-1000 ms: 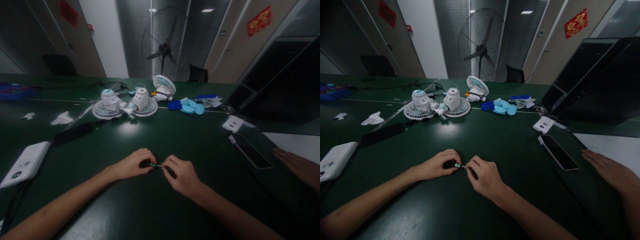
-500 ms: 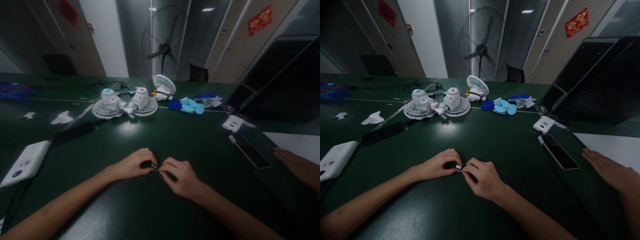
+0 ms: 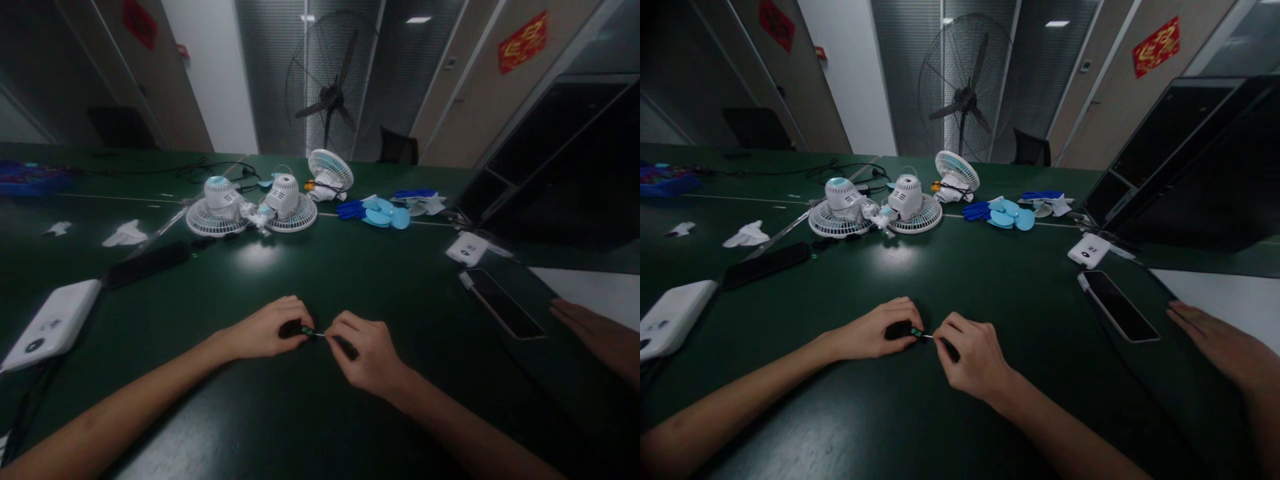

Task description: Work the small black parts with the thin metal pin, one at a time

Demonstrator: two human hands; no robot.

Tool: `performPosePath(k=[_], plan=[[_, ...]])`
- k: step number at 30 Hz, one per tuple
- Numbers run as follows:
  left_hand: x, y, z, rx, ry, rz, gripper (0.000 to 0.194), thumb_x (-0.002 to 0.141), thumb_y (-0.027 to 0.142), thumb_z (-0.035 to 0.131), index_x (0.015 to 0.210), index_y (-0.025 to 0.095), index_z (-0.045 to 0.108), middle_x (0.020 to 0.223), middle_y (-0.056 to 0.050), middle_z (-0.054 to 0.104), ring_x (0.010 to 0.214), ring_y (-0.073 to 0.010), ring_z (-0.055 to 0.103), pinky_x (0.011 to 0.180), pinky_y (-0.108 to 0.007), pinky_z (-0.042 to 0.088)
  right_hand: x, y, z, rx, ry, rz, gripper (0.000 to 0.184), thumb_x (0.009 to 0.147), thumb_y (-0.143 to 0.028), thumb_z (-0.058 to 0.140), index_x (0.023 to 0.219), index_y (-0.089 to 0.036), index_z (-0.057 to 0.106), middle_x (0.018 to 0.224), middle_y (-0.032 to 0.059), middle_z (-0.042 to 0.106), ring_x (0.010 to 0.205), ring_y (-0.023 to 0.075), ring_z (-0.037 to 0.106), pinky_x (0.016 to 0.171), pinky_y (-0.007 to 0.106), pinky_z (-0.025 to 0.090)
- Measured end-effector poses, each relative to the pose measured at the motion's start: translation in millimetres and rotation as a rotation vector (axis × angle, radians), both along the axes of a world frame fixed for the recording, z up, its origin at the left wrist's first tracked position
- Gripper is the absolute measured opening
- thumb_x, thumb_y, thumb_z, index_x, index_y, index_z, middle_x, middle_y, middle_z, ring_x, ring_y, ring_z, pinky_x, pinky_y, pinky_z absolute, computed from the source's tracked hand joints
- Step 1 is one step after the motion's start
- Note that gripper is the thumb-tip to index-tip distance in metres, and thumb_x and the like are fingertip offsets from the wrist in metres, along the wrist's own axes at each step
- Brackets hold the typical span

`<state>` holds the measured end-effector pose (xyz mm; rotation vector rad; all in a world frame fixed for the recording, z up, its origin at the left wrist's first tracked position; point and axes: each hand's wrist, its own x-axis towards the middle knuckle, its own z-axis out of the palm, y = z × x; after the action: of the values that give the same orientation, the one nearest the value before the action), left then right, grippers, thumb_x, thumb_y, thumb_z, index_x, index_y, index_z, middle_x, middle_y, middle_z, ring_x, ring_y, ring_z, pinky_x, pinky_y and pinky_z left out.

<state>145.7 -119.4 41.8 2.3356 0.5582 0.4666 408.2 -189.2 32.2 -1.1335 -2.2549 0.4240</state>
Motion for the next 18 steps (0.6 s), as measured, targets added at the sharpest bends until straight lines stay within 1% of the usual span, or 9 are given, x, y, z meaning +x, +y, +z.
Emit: performPosePath(k=[7,14,18], plan=[[-0.5,0.4,1.0,0.014,0.007,-0.021,0.012,0.098,0.019,0.068,0.11,0.021,0.066,0.105,-0.004,0.068,0.101,-0.0211,0.061,0.1,-0.038,0.043,-1.8,0.6,-2.0,0.039,-0.014,0.055,0.015,0.102,-0.015,0.059,0.107,-0.02,0.072,0.101,0.0038,0.069,0.078,0.014,0.064,0.064,0.024,0.048],[-1.0,1.7,-2.1,-0.002,-0.014,-0.021,0.011,0.099,0.02,0.067,0.11,0.021,0.067,0.106,-0.006,0.068,0.101,-0.0215,0.061,0.096,-0.038,0.045,-2.5,0.4,-6.2,0.09,-0.006,0.062,0.016,0.105,-0.017,0.058,0.112,-0.019,0.073,0.103,0.0044,0.069,0.077,0.0135,0.064,0.064,0.023,0.05],[-0.7,1.9,-0.5,-0.007,-0.008,-0.029,0.012,0.098,0.02,0.068,0.11,0.021,0.067,0.106,-0.005,0.068,0.1,-0.0216,0.061,0.096,-0.038,0.045,-2.7,0.8,-6.8,0.121,-0.005,0.066,0.016,0.106,-0.017,0.058,0.112,-0.018,0.073,0.102,0.0045,0.069,0.077,0.0134,0.065,0.064,0.023,0.051]])
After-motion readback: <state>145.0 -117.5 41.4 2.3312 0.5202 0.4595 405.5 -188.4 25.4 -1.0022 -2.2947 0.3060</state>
